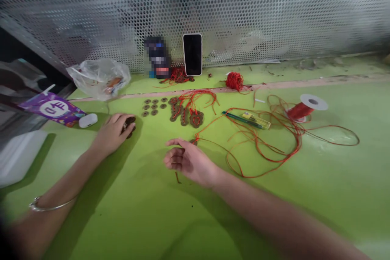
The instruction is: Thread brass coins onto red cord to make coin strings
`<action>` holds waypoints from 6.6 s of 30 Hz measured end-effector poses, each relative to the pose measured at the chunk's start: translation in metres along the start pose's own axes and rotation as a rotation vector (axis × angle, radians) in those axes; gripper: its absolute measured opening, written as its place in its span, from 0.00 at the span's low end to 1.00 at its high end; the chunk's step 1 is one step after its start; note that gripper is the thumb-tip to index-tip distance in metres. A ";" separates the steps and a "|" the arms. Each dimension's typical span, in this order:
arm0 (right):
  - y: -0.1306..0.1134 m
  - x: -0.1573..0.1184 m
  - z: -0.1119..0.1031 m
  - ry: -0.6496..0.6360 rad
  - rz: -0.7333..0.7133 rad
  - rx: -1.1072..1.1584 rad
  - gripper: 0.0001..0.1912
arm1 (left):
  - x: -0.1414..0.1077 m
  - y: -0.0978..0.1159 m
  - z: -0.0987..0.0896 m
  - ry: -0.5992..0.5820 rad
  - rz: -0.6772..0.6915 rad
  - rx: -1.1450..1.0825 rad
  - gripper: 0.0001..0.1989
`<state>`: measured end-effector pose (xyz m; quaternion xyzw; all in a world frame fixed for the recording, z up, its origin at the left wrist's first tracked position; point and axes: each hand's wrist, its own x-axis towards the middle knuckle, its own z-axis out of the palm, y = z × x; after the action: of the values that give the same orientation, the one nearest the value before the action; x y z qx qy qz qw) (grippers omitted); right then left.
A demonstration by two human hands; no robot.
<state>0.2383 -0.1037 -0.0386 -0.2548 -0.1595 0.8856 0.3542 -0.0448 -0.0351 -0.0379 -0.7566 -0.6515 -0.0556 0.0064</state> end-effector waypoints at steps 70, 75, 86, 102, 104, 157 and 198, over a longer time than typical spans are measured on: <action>0.000 0.000 0.002 -0.109 -0.056 -0.090 0.10 | -0.002 0.022 -0.013 0.178 -0.150 -0.357 0.09; -0.002 0.000 0.004 -0.082 -0.057 -0.082 0.12 | -0.005 0.029 -0.015 0.218 -0.207 -0.502 0.14; 0.008 -0.019 0.036 0.216 -0.025 0.335 0.17 | -0.041 0.175 -0.043 -0.127 0.222 -0.805 0.07; -0.005 -0.017 0.012 0.157 0.039 0.106 0.14 | -0.047 0.146 -0.045 0.034 0.179 -0.798 0.07; -0.006 -0.017 0.010 0.110 0.058 0.054 0.14 | -0.049 0.145 -0.042 0.006 0.168 -0.804 0.06; -0.010 -0.018 0.006 -0.049 0.123 -0.028 0.16 | -0.045 0.142 -0.032 0.263 0.459 -0.485 0.10; -0.009 -0.021 0.009 -0.135 0.112 0.051 0.15 | -0.044 0.141 -0.033 0.544 0.681 -0.342 0.11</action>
<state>0.2517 -0.1134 -0.0199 -0.1937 -0.1457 0.9230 0.2988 0.0850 -0.1025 -0.0008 -0.8755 -0.3222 -0.3532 0.0701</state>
